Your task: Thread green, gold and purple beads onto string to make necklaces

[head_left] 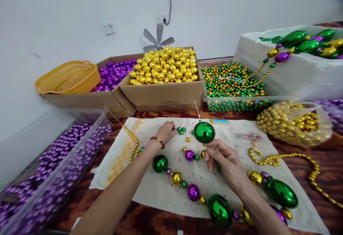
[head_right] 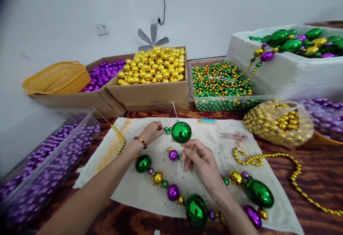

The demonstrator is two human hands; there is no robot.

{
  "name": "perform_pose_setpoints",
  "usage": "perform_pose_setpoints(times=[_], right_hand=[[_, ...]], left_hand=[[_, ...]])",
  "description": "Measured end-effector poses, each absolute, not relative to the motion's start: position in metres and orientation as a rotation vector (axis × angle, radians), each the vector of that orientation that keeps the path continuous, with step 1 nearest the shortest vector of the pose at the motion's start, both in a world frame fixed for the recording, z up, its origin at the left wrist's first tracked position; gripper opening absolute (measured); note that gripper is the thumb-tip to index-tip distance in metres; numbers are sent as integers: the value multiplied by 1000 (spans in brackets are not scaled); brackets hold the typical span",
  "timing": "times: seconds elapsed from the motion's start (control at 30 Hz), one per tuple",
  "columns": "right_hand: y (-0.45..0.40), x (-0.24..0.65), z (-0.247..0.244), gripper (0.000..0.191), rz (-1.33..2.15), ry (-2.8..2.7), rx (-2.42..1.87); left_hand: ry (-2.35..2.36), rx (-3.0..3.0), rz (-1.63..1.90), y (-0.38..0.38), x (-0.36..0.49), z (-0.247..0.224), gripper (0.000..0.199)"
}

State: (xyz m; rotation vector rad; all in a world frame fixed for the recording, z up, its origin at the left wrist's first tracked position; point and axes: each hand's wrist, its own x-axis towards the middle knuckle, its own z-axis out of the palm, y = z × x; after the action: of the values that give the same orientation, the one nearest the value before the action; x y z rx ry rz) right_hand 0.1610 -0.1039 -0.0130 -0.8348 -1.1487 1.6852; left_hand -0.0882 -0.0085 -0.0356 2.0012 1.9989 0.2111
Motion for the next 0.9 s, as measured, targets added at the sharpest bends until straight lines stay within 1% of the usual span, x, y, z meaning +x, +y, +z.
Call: perform_pose_setpoints(times=[0.17,0.33,0.4,0.47,0.53,0.6,0.67,0.7,0.77,0.9], right_hand=[[-103,160,-13,24,1671,-1159,-882],[-102,160,-14,22,1656,-1154,-906],[-102,159,-14,21,1645,-1164,-911],[-104,158,-15,21,1641,-1194,-918],[-105,156,-16,21,1640,-1245,-928],[-107,153,-15,21,1628,-1306,-941],[-109,151,-15,22,1618,-1354,-951],[-110,151,-15,23,1617,-1371,-955],[-111,150,-14,23,1619,-1388,-961],[-114,151,-13,23,1623,-1375,-965]], left_hand=[[1986,1965,303,-11,-87,-32,9],[1974,1867,487,-14,-90,-25,4],[1974,1814,597,-17,-92,-18,6],[1954,1764,704,-23,-93,-8,12],[1754,1581,909,-33,-91,3,19],[1369,1254,1133,-44,-85,15,23],[995,938,1262,-55,-79,25,24],[881,840,1289,-59,-76,28,24],[744,713,1330,-64,-72,32,20],[624,571,1352,-66,-71,32,16]])
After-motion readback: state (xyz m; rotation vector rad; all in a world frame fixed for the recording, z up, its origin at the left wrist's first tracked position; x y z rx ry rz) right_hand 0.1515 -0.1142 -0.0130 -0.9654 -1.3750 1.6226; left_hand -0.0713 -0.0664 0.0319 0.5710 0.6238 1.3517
